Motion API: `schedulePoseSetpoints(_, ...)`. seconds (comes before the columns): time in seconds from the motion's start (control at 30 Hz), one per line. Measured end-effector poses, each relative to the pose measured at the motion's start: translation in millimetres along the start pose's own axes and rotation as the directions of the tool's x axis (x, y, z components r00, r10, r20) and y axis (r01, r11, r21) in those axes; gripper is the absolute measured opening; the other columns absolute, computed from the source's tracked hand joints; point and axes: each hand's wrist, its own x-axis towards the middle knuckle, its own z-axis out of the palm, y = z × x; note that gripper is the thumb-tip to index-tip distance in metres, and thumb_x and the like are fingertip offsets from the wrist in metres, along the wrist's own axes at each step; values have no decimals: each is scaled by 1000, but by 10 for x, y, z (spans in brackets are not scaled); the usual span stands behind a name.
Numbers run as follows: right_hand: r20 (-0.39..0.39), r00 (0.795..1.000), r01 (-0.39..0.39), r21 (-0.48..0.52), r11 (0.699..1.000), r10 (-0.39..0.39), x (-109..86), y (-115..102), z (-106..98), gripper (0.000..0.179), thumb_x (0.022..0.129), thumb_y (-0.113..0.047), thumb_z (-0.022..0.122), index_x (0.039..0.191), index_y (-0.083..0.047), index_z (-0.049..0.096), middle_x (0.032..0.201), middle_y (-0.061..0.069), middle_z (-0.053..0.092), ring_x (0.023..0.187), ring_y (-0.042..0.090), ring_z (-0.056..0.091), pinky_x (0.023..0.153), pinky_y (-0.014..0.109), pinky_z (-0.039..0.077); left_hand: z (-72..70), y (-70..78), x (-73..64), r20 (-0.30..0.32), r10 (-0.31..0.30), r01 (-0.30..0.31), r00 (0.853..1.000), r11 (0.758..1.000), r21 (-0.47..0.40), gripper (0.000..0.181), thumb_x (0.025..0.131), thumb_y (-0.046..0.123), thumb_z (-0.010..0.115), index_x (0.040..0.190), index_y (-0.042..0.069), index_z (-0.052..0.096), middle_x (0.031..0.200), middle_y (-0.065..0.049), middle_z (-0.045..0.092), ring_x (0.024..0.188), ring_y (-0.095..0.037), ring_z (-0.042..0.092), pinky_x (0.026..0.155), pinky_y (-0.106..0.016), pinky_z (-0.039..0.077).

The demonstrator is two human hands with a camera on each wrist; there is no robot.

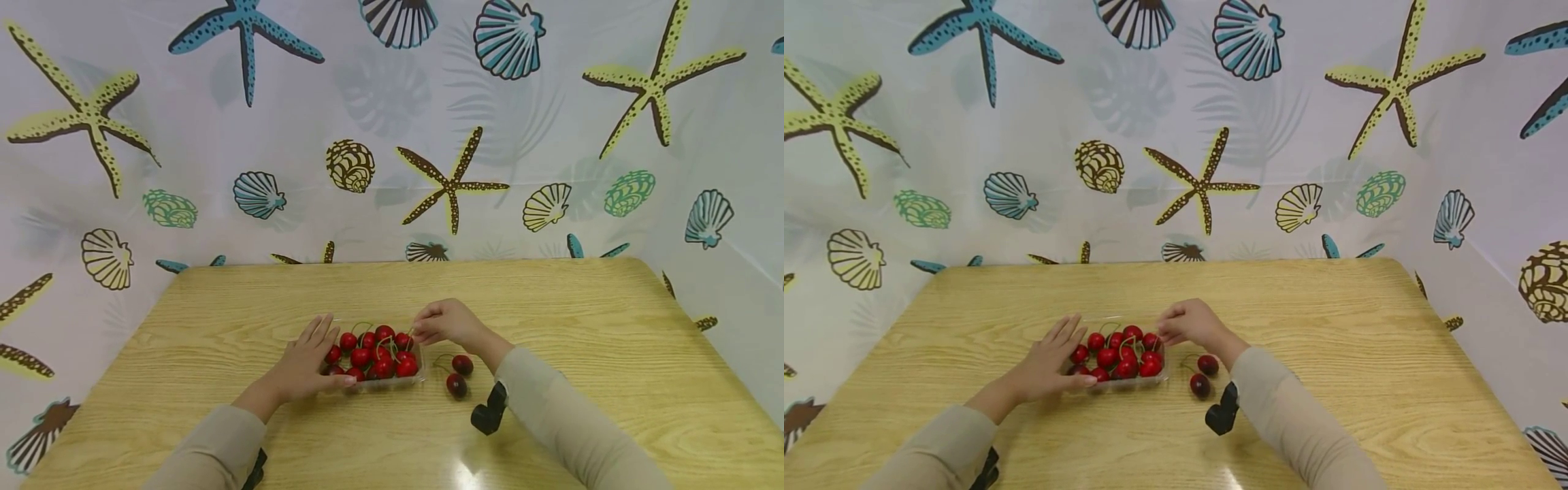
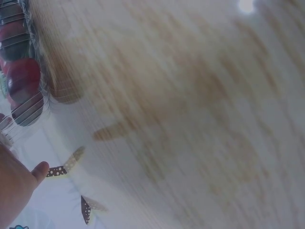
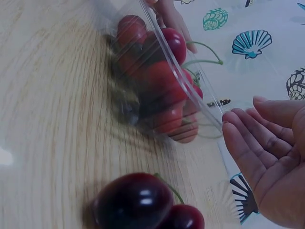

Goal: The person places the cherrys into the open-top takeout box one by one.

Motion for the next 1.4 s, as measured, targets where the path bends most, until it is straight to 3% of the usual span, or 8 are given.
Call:
schedulePoseSetpoints(0.17, -18, 1000, -9, -12, 1000, 9, -30, 42, -85, 21, 84, -3, 53, 95, 15, 55, 79, 13, 62, 71, 20, 61, 69, 39, 48, 5, 0, 1, -5, 5, -5, 1000, 1000, 8, 95, 72, 65, 49, 137, 3, 20, 144, -10, 0, 129, -28, -3, 88, -64, 14)
schedulePoseSetpoints(0.6, -73, 995, -68, -51, 996, 64, -75, 223, -280, 18, 84, -1, 53, 93, 14, 56, 79, 12, 62, 72, 21, 61, 69, 38, 48, 9, 2, 6, -13, 10, -10, 1000, 1000, 18, 95, 72, 65, 48, 138, 4, 18, 144, -10, 0, 129, -30, -3, 89, -63, 13)
schedulePoseSetpoints(0.87, -95, 988, -136, -150, 979, 122, -86, 326, -318, 16, 82, -3, 56, 90, 11, 59, 75, 12, 61, 68, 20, 59, 66, 35, 49, -1, 17, 1, -11, 9, -9, 1000, 1000, 15, 94, 72, 65, 49, 138, 4, 19, 143, -11, 1, 129, -30, -3, 89, -63, 13)
schedulePoseSetpoints(1.1, -80, 985, -164, -165, 973, 152, -84, 382, -319, 17, 81, -3, 57, 90, 11, 59, 77, 12, 61, 68, 19, 58, 65, 33, 49, 9, 10, -1, -10, 8, -8, 1000, 1000, 10, 94, 72, 65, 48, 138, 4, 19, 144, -10, 0, 129, -29, -3, 89, -63, 13)
schedulePoseSetpoints(1.4, 29, 990, -122, -311, 943, 138, -59, 367, -314, 9, 75, -3, 63, 78, 5, 64, 66, 2, 59, 57, 10, 51, 54, 23, 44, 21, -8, 4, -9, 10, -10, 1000, 1000, 10, 94, 73, 65, 47, 138, 4, 17, 144, -10, -1, 129, -29, -4, 89, -63, 12)
